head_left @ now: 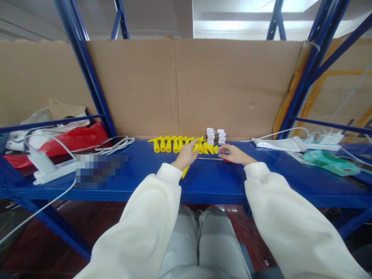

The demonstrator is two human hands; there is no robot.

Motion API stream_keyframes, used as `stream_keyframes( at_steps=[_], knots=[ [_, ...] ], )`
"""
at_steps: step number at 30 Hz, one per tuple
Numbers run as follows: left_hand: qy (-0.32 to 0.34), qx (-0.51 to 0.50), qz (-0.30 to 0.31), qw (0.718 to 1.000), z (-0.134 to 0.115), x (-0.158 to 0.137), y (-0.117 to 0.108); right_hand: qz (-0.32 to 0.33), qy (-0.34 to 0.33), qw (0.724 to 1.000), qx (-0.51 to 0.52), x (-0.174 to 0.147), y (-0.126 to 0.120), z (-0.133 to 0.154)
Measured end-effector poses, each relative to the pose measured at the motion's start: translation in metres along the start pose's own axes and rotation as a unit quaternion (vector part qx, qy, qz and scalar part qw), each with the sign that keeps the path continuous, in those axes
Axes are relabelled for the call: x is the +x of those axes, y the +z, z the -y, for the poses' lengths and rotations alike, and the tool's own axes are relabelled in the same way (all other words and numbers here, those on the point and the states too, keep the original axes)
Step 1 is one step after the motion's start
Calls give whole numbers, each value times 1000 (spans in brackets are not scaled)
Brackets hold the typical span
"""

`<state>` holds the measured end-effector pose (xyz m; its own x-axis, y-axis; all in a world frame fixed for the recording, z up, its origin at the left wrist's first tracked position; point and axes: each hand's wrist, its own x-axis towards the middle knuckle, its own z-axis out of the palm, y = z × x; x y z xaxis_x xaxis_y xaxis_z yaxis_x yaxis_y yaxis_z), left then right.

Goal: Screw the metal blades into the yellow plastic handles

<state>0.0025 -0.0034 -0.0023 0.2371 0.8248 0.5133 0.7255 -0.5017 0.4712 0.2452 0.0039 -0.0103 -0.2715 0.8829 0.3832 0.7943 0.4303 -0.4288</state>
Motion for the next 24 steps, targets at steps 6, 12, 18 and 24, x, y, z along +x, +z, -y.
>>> stream_keyframes(
  at_steps=[6, 12, 18, 24],
  knots=[
    [60, -42, 61, 995, -8, -1, 7, -95, -88, 986, 103, 7, 16, 21],
    [66, -49, 78, 994, -9, -2, 9, -104, -89, 983, 126, 7, 19, 29],
    [74, -51, 77, 993, -6, -1, 9, -100, -91, 981, 143, 9, 21, 29],
    [98, -40, 71, 992, 0, 3, 14, -107, -125, 965, 206, 14, 26, 26]
  ],
)
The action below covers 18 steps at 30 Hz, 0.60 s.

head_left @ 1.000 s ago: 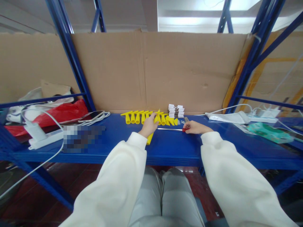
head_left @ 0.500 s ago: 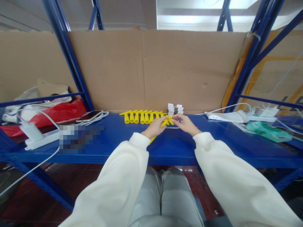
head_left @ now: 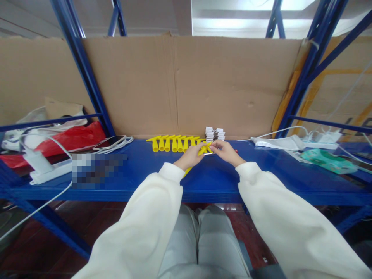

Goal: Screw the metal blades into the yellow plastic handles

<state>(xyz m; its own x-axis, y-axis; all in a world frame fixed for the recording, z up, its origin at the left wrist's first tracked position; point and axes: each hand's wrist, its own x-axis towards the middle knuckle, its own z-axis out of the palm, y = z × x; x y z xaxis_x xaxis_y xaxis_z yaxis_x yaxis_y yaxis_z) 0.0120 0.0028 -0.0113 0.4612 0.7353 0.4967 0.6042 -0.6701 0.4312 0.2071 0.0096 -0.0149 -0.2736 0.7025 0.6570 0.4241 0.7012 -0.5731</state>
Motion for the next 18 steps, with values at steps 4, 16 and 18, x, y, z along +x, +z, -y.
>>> stream_keyframes(
  at_steps=[4, 16, 18],
  knots=[
    [10, -1, -2, 1000, 1, 0, 1, 5, 1, 1000, 20, 1, 1, 0],
    [11, -13, -7, 1000, -2, 2, 4, -21, 21, 1000, 2, 2, 3, -4],
    [12, -18, -10, 1000, -1, 2, 4, -17, 27, 999, 8, 2, 3, -4]
  ],
)
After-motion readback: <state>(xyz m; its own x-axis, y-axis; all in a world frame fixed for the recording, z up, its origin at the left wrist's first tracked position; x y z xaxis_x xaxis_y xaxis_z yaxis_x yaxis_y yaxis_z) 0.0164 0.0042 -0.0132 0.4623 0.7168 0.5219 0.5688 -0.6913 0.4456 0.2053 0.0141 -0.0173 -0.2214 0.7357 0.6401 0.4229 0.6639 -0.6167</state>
